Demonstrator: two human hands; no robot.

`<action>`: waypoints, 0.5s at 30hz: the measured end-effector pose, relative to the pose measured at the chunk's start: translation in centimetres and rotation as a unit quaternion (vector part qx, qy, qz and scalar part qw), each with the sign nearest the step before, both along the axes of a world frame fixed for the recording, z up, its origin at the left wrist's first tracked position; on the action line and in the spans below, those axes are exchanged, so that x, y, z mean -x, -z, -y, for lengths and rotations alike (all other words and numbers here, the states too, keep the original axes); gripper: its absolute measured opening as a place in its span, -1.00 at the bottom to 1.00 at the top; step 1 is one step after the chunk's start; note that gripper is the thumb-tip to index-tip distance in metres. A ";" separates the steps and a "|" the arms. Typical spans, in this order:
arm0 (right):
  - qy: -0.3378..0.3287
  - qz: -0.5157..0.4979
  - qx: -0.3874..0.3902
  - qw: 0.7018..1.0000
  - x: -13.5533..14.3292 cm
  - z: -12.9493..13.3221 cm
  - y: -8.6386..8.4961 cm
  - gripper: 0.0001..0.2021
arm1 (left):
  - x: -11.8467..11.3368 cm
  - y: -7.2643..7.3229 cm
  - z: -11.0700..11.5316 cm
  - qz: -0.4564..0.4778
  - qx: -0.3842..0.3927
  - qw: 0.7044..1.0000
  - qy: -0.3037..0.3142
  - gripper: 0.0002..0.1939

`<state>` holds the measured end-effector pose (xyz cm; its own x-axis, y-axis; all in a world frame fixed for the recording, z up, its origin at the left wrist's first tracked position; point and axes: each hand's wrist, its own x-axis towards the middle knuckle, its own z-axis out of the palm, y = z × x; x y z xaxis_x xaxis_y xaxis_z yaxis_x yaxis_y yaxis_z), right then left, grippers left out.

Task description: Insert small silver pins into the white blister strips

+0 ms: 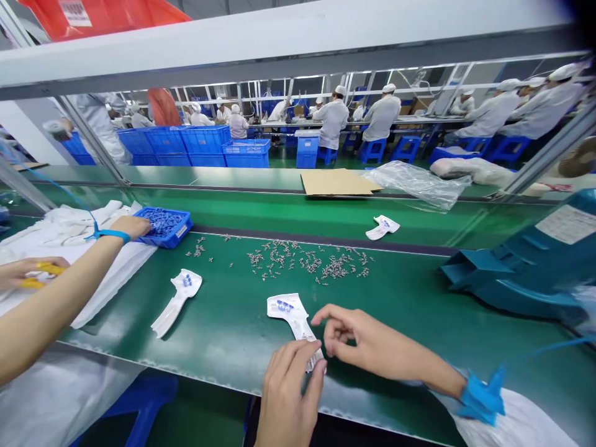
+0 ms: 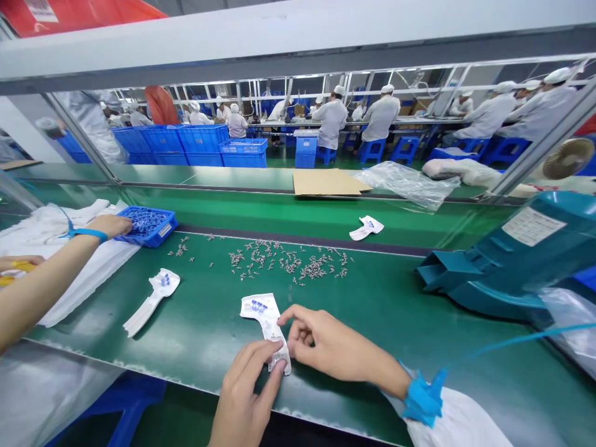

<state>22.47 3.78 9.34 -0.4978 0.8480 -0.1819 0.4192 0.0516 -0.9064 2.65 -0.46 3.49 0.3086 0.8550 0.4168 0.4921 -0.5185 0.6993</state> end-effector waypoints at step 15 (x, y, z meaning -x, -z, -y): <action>0.109 -0.139 0.092 0.980 3.3 0.9 1.6 -0.76 | -0.5 0.1 -0.6 0.086 0.050 0.991 -0.094 -0.83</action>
